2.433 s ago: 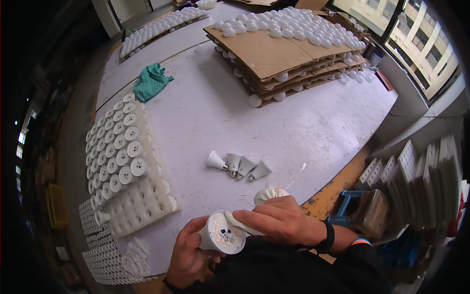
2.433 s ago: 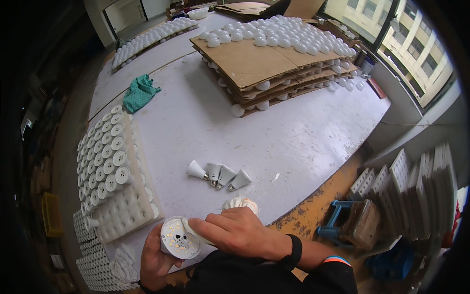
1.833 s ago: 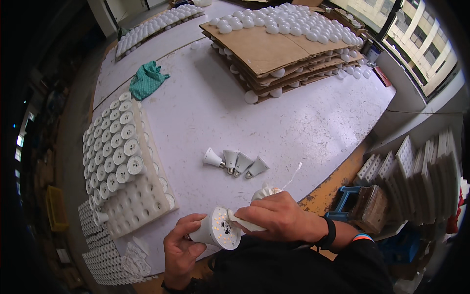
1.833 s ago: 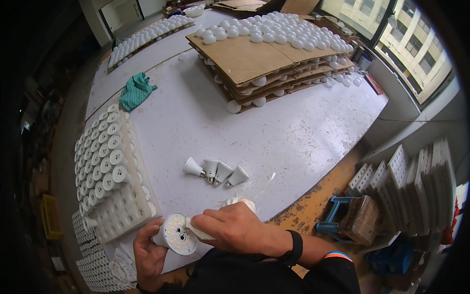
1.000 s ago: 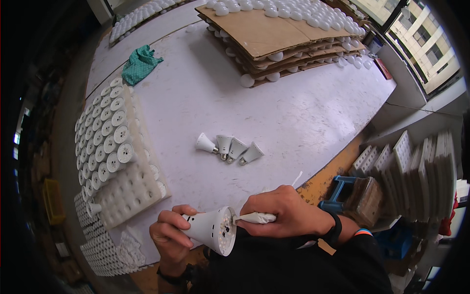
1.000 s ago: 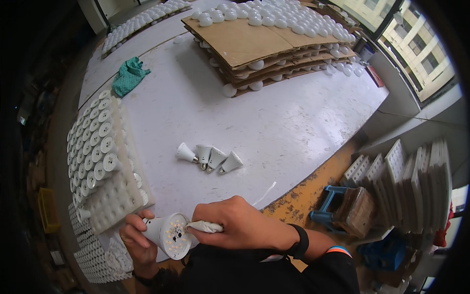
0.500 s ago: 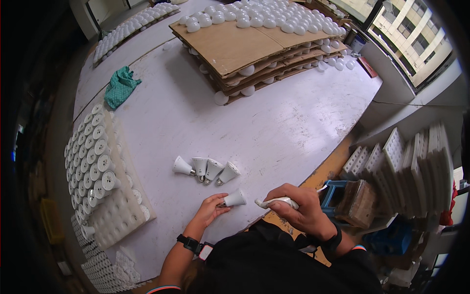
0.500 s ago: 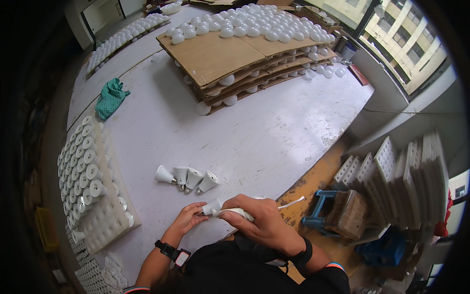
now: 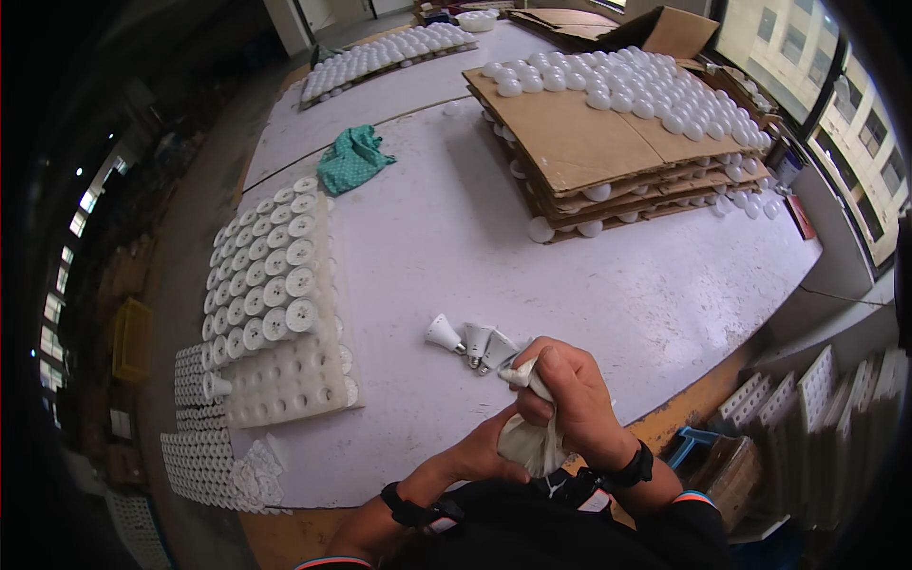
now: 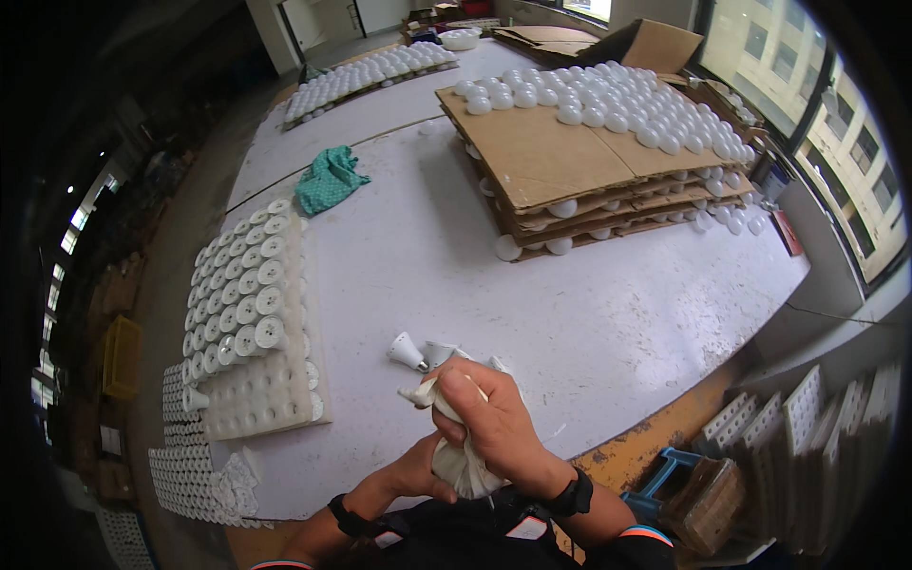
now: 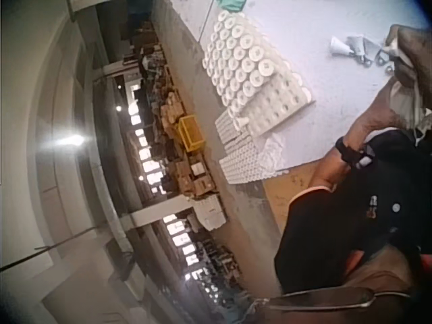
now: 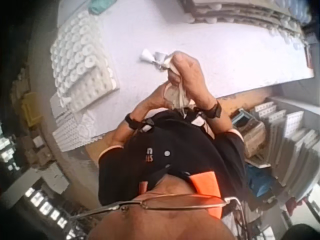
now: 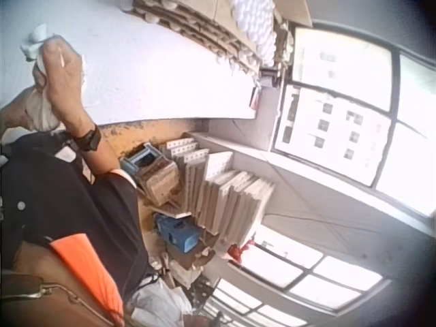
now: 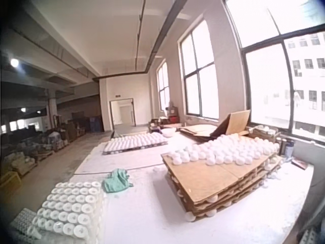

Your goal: Assembling the components of LED light bulbs, including applying adhesive to the base and attaching the plastic diffuser.

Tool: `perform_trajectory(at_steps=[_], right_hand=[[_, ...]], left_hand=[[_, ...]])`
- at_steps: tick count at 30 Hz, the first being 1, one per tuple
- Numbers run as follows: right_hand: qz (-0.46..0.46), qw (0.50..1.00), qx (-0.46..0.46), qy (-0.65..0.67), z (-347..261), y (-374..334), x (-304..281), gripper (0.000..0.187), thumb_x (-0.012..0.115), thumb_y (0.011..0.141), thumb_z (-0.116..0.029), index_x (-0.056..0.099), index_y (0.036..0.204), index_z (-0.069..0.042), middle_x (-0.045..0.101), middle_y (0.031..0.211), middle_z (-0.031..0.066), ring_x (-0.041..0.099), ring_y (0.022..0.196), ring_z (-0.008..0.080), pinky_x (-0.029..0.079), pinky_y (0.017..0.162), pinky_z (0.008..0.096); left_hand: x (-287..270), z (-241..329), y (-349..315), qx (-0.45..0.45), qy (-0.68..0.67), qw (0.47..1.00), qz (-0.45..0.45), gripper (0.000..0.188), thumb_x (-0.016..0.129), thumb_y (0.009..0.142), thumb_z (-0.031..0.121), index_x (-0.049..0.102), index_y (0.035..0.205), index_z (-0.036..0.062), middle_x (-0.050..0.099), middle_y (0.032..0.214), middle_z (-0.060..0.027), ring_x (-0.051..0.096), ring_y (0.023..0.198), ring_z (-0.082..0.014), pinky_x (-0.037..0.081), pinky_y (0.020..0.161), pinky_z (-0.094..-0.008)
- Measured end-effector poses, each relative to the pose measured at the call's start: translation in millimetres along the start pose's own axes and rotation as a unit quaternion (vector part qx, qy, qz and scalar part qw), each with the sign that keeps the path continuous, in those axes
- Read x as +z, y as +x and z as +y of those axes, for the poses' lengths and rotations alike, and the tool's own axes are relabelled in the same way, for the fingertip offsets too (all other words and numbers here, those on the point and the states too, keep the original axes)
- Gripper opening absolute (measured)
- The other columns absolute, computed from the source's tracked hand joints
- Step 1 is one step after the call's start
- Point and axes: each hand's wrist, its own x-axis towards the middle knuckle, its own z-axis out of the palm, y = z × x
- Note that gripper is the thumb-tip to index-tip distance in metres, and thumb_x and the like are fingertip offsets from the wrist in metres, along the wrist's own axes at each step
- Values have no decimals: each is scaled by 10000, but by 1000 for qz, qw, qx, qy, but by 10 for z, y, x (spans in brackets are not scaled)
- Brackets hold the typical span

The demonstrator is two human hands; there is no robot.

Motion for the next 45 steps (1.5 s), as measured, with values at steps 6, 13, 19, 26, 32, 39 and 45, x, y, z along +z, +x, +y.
perform_trajectory(at_steps=[6,13,19,26,32,39,45], right_hand=[[98,993,5,-61,422,501,288,381,322,925,-373,490,828,-45,375,527,-18,301,429,52,271,403,184],[-87,987,131,21,894,617,434,682,479,803,-505,344,1241,-1,538,1054,170,509,1025,232,437,843,350],[1,981,41,-189,1175,798,728,639,724,658,-223,427,1170,18,525,829,29,490,731,102,418,659,239],[69,993,98,-8,1192,713,992,402,633,710,-221,477,1007,1,480,670,23,477,643,113,379,568,233],[-3,998,23,64,1054,638,884,207,607,701,-237,473,755,-88,418,663,14,399,647,137,361,596,293],[-6,991,13,136,957,583,803,495,599,780,-177,363,1186,-20,498,1015,103,501,642,117,446,570,246],[58,997,23,34,887,315,556,601,608,760,-407,391,1153,-7,412,677,-1,361,504,56,316,453,203]], left_hand=[[-96,-34,-437,0,13,992,123,706,755,646,277,377,1189,33,484,1104,-54,469,1020,-149,374,887,-308],[-389,31,-1067,58,38,954,291,344,656,751,135,540,1047,3,592,960,-53,560,896,-143,444,783,-292],[-641,-22,-1241,42,69,953,291,288,583,815,226,572,983,-8,611,865,-62,574,832,-140,454,730,-287],[-796,211,-1743,41,259,942,209,487,592,809,242,417,1190,-5,528,1083,-129,530,989,-202,411,849,-298],[-2048,-53,-2700,282,-196,762,549,212,552,825,140,551,1025,69,573,817,-7,554,688,-93,452,612,-231],[-3544,-453,-3809,308,-88,633,705,304,575,777,90,486,1066,61,519,960,-11,490,825,-98,396,607,-214],[-3850,-404,-3730,321,-31,582,747,157,642,767,154,542,859,74,525,677,30,496,576,-65,333,463,-148]])
